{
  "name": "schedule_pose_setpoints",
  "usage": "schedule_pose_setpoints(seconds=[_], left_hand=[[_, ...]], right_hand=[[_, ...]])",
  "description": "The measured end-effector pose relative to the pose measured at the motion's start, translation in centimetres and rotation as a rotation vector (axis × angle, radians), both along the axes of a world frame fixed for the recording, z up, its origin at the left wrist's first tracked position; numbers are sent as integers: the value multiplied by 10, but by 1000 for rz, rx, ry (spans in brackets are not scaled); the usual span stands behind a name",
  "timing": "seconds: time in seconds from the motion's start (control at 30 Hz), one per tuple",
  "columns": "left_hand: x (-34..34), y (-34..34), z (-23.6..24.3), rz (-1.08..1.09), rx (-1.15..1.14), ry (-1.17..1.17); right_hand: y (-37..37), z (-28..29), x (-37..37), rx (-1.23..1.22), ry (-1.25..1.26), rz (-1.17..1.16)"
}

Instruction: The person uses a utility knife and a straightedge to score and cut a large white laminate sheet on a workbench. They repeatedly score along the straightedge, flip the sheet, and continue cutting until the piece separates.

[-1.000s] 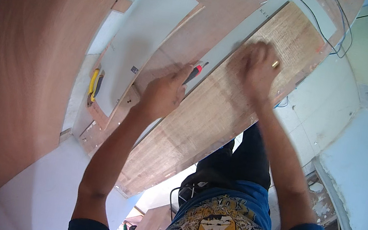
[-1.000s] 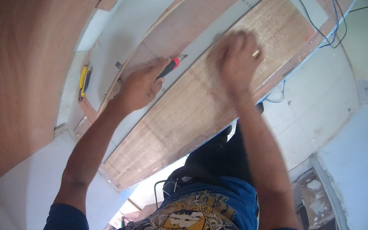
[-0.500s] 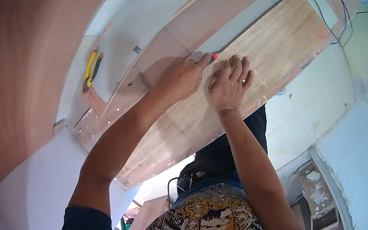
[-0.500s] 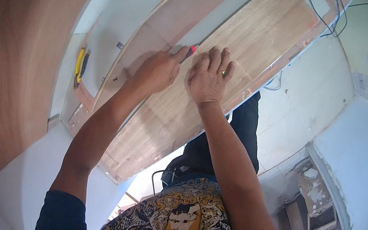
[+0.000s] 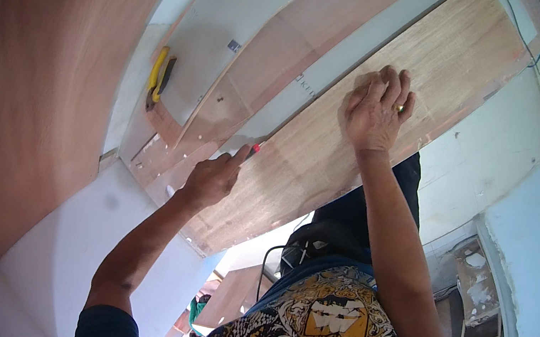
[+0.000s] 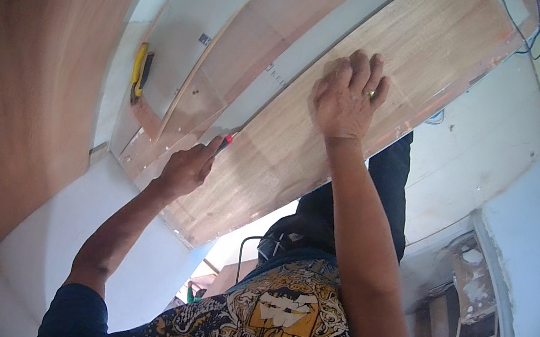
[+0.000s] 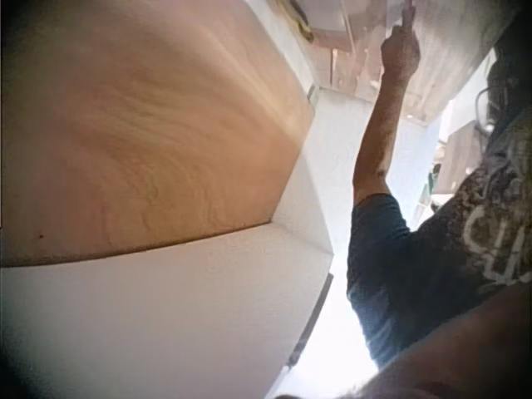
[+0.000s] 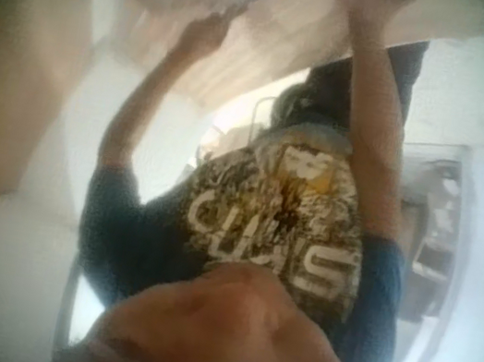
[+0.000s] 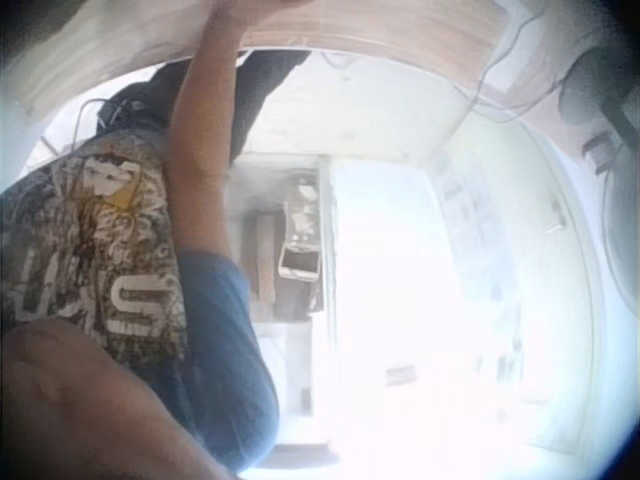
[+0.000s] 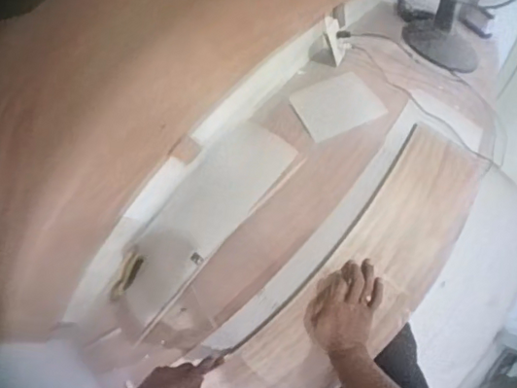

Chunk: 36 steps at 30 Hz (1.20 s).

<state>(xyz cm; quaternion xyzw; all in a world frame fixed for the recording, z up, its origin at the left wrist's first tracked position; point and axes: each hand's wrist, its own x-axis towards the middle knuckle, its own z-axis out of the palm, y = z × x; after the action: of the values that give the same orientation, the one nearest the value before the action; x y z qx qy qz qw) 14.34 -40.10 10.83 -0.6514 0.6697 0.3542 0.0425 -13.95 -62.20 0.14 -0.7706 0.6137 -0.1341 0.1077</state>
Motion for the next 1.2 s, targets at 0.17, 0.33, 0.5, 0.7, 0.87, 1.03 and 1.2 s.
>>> schedule_pose_setpoints(seconds=[0.17, 0.33, 0.5, 0.7, 0.87, 1.03, 1.2], left_hand=[[17, 37, 24, -24, 145, -171], [12, -27, 41, -79, 227, -215], [-71, -194, 12, 24, -265, 270], [-172, -382, -53, 80, -574, 396], [-234, -498, -61, 61, -513, 232], [-252, -540, -47, 59, -329, 90], [-247, -557, -44, -50, -277, 34]], right_hand=[[-4, 5, 3, 13, -12, -17], [-2, -1, 2, 45, -23, -12], [2, 3, -7, 45, -51, -38], [-51, 40, -39, 224, -251, -28], [-170, 32, -69, -89, -182, -215], [-181, 18, -72, -4, -63, -193], [-185, 17, -71, 38, -68, -188]])
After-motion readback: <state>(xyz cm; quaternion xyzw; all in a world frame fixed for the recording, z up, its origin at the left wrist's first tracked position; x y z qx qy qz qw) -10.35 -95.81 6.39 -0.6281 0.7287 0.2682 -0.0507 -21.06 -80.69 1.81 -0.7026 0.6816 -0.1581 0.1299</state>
